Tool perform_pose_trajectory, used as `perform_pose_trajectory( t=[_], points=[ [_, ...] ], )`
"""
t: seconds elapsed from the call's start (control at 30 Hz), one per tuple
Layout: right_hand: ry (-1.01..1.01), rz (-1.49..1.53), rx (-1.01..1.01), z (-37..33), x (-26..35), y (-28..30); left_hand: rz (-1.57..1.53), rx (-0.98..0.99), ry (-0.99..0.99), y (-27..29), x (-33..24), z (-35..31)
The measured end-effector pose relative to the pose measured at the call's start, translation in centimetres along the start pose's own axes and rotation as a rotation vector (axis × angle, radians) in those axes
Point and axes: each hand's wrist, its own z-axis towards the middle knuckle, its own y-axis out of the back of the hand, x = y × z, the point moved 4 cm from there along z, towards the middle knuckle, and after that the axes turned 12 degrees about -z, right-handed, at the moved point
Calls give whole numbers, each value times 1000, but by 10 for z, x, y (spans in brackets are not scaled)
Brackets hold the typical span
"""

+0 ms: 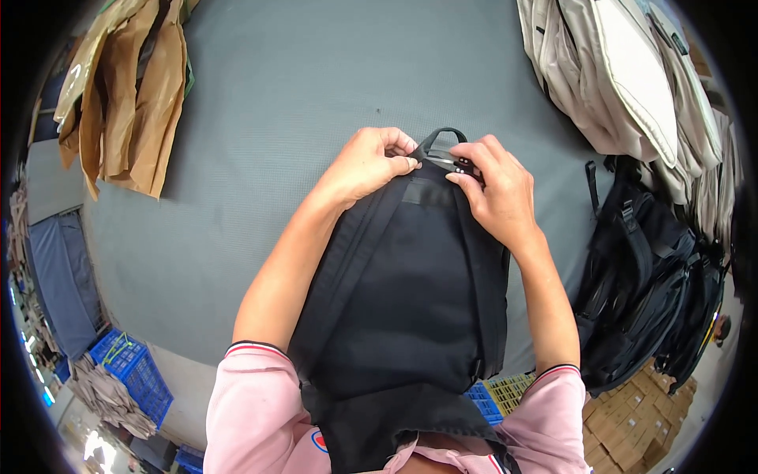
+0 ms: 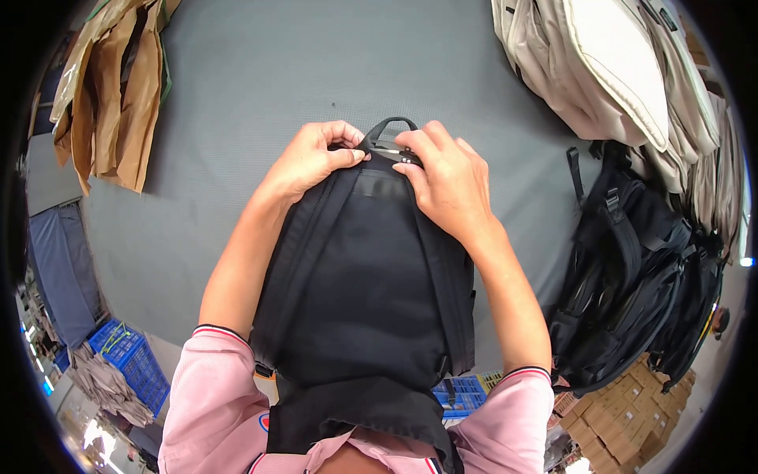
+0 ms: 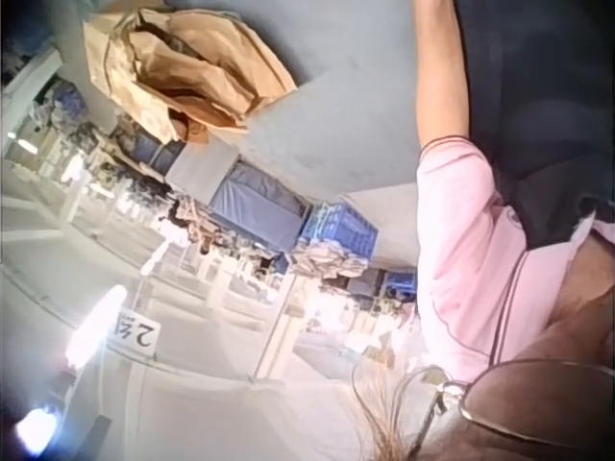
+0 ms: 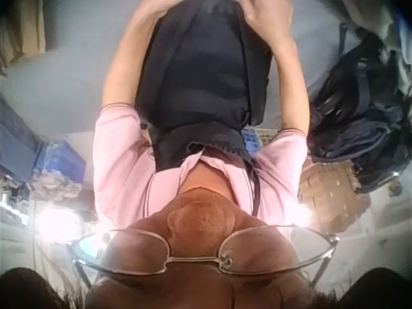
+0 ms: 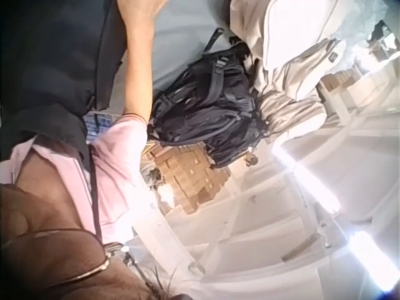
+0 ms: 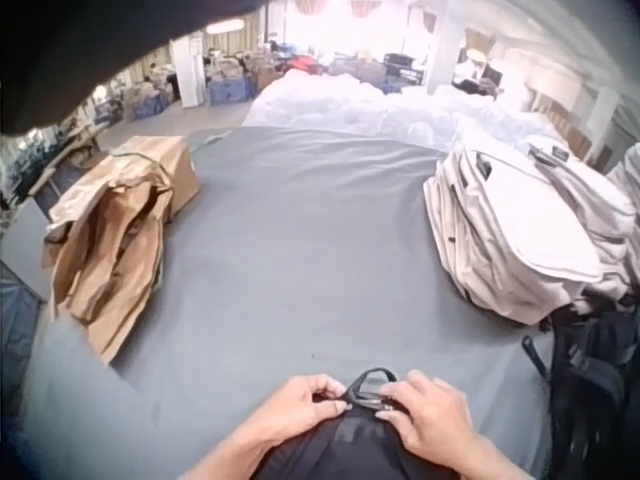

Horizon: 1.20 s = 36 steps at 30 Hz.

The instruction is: Inspecting and cleaning loose threads on backpacks in a factory setting.

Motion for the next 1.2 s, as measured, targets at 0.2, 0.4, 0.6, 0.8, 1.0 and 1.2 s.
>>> perform_pose_trajectory(
  t=[0.2, 0.4, 0.6, 0.8, 1.0, 1.2],
  points=[
    [195, -138, -5, 10, 4, 2, 4, -5, -10, 1, 0, 0],
    [234, -105, 14, 13, 5, 1, -30, 22, -4, 2, 1, 0],
    [414, -190, -67, 17, 11, -4, 5, 40, 14, 2, -1, 1],
    [432, -188, -185, 8, 9, -3, -16, 85, 5, 4, -3, 0],
    [406, -176, -208, 9, 12, -1, -13, 85, 12, 5, -3, 0],
    [375, -196, -233, 1, 10, -6, -4, 79, -15, 5, -2, 1]
  ],
)
